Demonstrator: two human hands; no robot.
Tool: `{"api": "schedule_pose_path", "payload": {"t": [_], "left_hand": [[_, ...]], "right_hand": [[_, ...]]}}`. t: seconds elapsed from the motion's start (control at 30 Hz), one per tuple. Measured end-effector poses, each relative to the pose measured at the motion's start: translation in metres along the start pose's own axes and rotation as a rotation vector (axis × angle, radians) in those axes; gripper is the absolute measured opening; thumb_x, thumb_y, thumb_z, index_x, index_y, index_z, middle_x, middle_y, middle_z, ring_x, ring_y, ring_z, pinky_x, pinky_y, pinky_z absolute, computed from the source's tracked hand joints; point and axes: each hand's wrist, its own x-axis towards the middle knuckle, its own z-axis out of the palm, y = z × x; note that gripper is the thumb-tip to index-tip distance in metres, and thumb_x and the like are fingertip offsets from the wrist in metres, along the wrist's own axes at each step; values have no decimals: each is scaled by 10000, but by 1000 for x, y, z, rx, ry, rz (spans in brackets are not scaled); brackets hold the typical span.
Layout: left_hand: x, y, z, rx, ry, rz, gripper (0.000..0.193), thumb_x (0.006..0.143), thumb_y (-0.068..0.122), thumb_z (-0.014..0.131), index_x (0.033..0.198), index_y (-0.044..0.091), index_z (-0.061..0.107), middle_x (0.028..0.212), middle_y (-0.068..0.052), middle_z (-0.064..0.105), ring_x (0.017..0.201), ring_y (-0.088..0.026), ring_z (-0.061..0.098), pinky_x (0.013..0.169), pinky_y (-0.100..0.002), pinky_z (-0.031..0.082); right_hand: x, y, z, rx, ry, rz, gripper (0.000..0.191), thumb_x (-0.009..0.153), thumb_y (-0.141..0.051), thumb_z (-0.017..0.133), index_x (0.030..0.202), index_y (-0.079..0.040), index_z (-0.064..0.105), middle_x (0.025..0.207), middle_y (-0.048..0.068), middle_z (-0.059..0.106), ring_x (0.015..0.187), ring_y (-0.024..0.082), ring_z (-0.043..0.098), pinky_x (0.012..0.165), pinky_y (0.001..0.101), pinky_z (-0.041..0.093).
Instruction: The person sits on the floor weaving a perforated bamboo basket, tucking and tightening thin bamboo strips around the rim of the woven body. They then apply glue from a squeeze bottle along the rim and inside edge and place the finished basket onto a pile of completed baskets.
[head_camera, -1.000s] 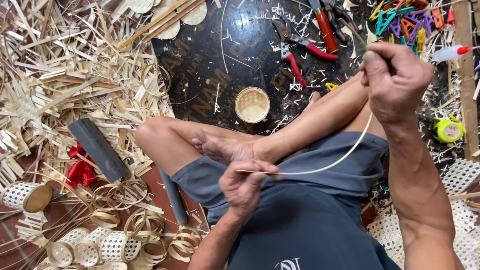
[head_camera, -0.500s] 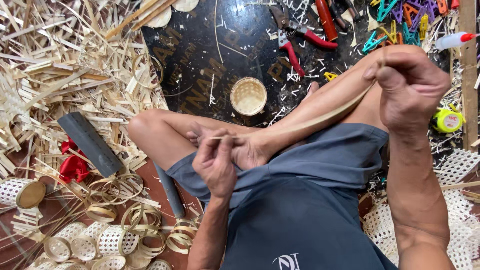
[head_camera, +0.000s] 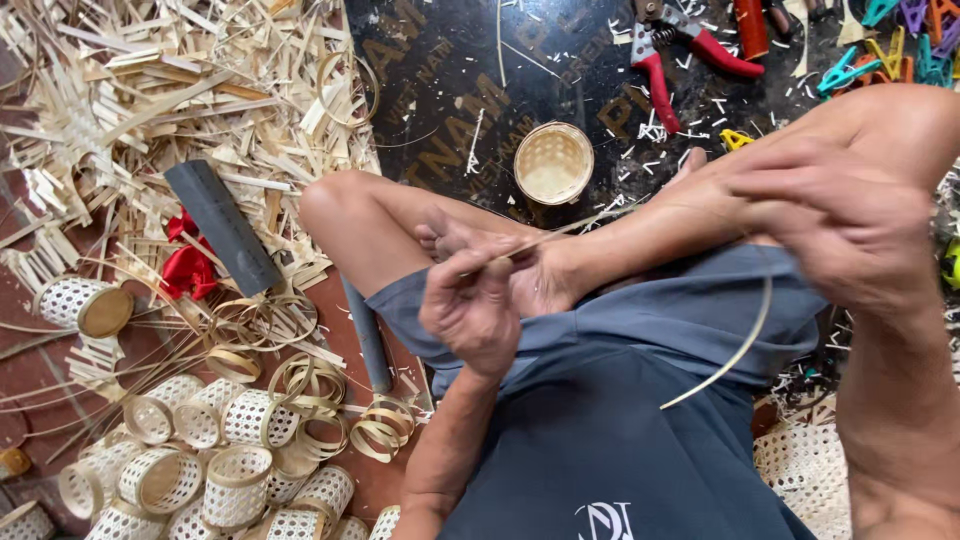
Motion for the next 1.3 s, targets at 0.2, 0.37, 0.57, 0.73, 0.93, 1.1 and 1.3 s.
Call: {"api": "schedule_pose_path", "payload": {"t": [0.2, 0.37, 0.57, 0.73, 0.93, 1.1, 1.3], "left_hand": [[-3, -5, 14, -211, -66, -191, 166, 1058, 16, 620, 1212, -45, 605, 1175, -269, 712, 1067, -350, 742, 912, -478, 650], [10, -3, 10, 5, -51, -60, 107, 1071, -4, 662, 1150, -59, 616, 1002, -210, 719, 879, -273, 743, 815, -410, 639], [41, -1, -26, 392, 168, -7, 76, 1076, 26, 612, 1017, -10, 580, 877, -106, 705, 791, -162, 656, 1008, -313, 534], [36, -30, -34, 359, 9, -358, 72, 1035, 51, 629, 1021, -20, 625, 855, -75, 699, 741, -116, 660, 702, -261, 561], [7, -42, -17, 558, -605, -707, 126, 977, 86, 683, 968, -33, 722, 761, -49, 679, 661, -112, 625, 581, -257, 507], [28, -28, 0, 479, -648, -512, 222, 1020, 65, 665, 1203, -53, 705, 1014, -73, 726, 918, -126, 669, 798, -268, 562], [50, 5, 43, 56, -352, -668, 349, 959, 110, 617, 1304, 81, 579, 1135, 19, 724, 954, -82, 721, 756, -248, 609]], "right_hand": [[50, -32, 11, -76, -314, -157, 128, 856, 1, 731, 975, 17, 684, 886, 112, 678, 827, 249, 698, 741, 350, 546], [51, -17, -3, -291, -369, -189, 119, 824, -46, 742, 913, -4, 674, 886, 142, 706, 798, 287, 705, 686, 374, 534], [21, 25, -28, -81, -264, 105, 247, 914, -12, 678, 1155, 34, 714, 903, 132, 723, 848, 224, 716, 814, 343, 572], [-12, 28, -19, 716, 126, 221, 185, 903, -100, 718, 1070, -23, 735, 881, 38, 740, 808, 152, 743, 744, 309, 628], [-32, 22, -44, -454, 283, 28, 137, 1038, 14, 770, 1134, 76, 695, 980, 213, 667, 833, 263, 623, 734, 323, 494], [-27, 20, -56, -572, 173, -24, 150, 1029, 12, 721, 1175, 37, 695, 934, 145, 662, 792, 227, 622, 715, 302, 484], [-23, -1, -41, -690, 108, -154, 222, 956, 7, 812, 1171, 16, 760, 829, 134, 625, 688, 261, 618, 610, 357, 473]]}}
